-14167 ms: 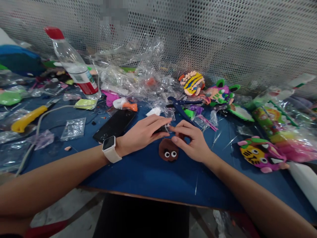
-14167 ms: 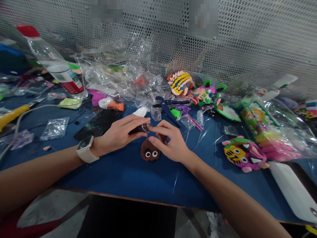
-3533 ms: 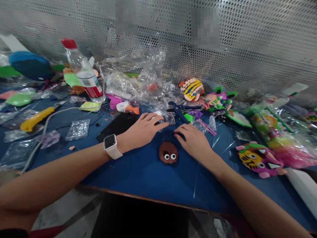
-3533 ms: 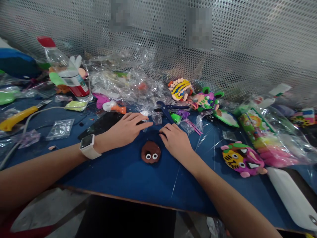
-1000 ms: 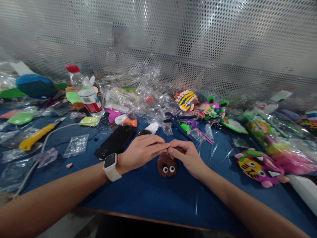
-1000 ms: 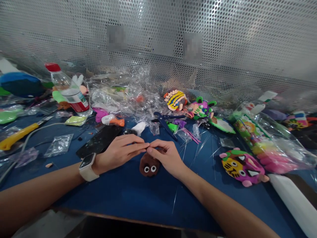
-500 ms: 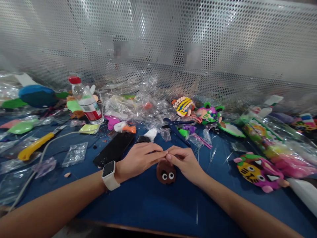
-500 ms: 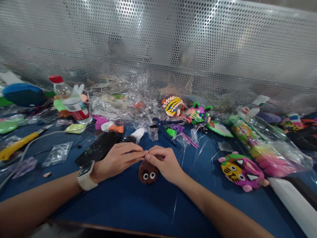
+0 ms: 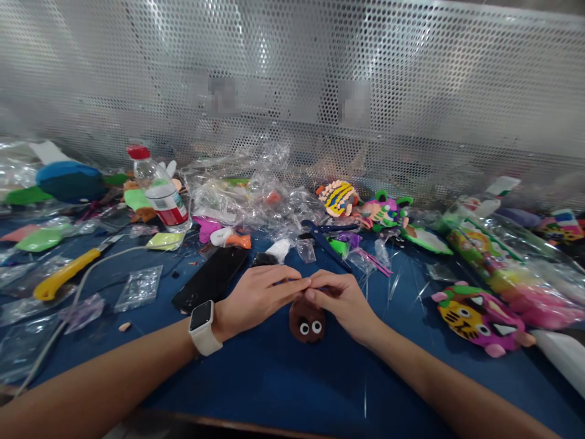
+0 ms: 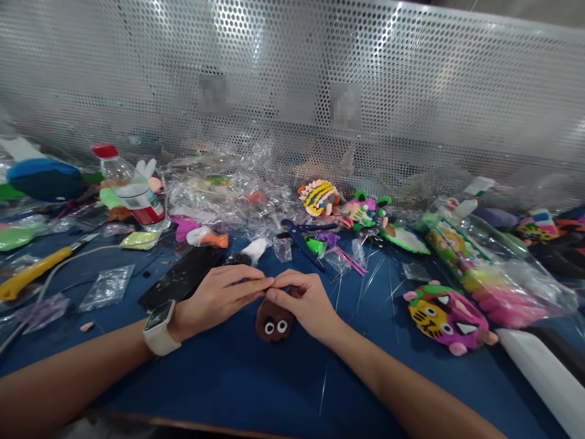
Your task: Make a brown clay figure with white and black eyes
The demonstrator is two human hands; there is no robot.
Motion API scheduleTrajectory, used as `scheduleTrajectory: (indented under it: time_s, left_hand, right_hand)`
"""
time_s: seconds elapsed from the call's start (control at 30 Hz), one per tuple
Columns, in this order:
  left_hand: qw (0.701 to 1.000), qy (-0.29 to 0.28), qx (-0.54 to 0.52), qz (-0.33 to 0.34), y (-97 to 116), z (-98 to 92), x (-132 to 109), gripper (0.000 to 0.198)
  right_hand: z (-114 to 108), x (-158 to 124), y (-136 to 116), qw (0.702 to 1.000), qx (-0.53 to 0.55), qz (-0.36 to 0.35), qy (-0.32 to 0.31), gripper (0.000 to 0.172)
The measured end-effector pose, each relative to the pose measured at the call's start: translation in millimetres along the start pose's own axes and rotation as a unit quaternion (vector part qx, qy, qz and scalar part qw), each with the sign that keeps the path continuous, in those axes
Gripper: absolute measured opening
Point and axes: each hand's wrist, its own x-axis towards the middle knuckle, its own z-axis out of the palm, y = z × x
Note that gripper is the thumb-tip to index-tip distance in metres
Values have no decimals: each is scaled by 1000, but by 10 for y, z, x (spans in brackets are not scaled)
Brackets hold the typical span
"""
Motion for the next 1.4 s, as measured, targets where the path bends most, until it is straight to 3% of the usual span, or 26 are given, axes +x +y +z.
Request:
scheduleTrajectory:
  time_s: [0.43, 0.97, 1.27, 1.4]
  left_hand:
    - [1000, -1, 3, 10, 41, -44, 21, 15]
    - [1000, 29, 10, 3, 20, 15, 2, 15]
    - [1000, 9, -29, -9, -3, 35, -1, 13]
    - [999, -2, -33, -17, 0, 46, 4, 15]
  right_hand:
    - [-7, 1, 11, 999, 31, 24, -12, 12]
    - [-56, -21, -5, 999, -38, 3, 9, 15]
    - [-108, 0, -57, 998, -68, -4, -14, 15]
    - [-184, 44, -157, 991, -117, 14, -59, 12]
